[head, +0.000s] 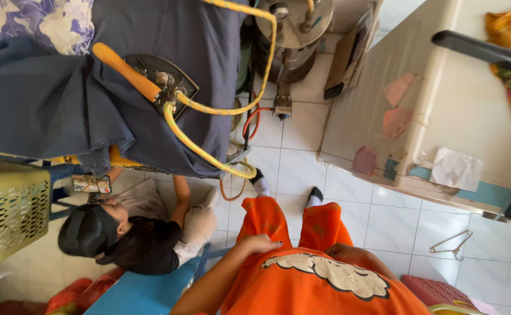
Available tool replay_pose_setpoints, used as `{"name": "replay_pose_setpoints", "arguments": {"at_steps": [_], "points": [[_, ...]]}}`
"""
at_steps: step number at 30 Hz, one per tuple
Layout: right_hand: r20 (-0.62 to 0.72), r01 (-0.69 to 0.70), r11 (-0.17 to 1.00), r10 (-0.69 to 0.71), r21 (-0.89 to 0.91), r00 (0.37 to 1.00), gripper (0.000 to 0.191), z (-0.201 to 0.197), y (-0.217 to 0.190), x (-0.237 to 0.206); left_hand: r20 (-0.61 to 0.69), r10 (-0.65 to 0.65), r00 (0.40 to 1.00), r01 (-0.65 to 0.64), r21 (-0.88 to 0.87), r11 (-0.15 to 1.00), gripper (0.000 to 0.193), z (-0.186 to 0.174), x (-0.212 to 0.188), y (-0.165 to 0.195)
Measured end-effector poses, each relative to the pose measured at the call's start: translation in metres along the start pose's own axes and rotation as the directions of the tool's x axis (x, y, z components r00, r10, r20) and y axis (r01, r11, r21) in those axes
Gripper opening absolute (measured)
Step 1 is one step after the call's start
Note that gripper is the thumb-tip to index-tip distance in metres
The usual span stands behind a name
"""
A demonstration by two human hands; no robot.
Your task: The person works on several green gas cylinders, using a knife to scrape the valve area and then attaching a red regulator. Later, the person uses a screwdriver on a wall-mounted electrical box.
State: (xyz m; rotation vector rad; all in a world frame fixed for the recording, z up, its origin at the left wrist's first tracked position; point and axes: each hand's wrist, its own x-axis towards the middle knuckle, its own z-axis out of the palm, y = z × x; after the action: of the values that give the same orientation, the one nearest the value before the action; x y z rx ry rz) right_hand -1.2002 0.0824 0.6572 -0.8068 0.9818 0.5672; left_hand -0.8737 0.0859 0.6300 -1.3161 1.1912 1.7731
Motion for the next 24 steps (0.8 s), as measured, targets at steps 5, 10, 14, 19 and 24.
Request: {"name": "replay_pose_setpoints", "arguments": {"at_steps": [5, 10, 14, 19, 24], "points": [[0.085, -0.002, 0.996, 0.01, -0.09, 0.996, 0.03, 0.005, -0.009, 0.02, 0.017, 0.048, 0.999, -0.049, 0.051, 0.997, 0.092, 0.001, 0.012, -0.014], [0.126, -0.002, 0.997, 0.012, -0.078, 0.992, 0.027, -0.007, 0.001, 0.029, 0.11, 0.052, 0.993, -0.047, -0.055, 0.997, 0.089, 0.037, 0.035, -0.01], [0.179, -0.006, 0.999, 0.012, -0.036, 0.984, 0.026, -0.02, 0.007, 0.031, 0.178, 0.09, 0.98, -0.071, -0.11, 0.991, 0.083, 0.069, 0.051, 0.004], [0.1, 0.029, 0.999, -0.032, 0.032, 0.994, 0.024, -0.041, -0.006, 0.053, -0.377, 0.444, 0.813, -0.347, 0.299, 0.889, 0.049, 0.035, 0.08, 0.025], [-0.701, 0.164, 0.986, -0.108, 0.013, 0.705, 0.028, -0.122, -0.059, 0.134, -0.731, 0.421, 0.537, -0.318, 0.286, 0.904, 0.036, -0.105, 0.175, 0.093]]}}
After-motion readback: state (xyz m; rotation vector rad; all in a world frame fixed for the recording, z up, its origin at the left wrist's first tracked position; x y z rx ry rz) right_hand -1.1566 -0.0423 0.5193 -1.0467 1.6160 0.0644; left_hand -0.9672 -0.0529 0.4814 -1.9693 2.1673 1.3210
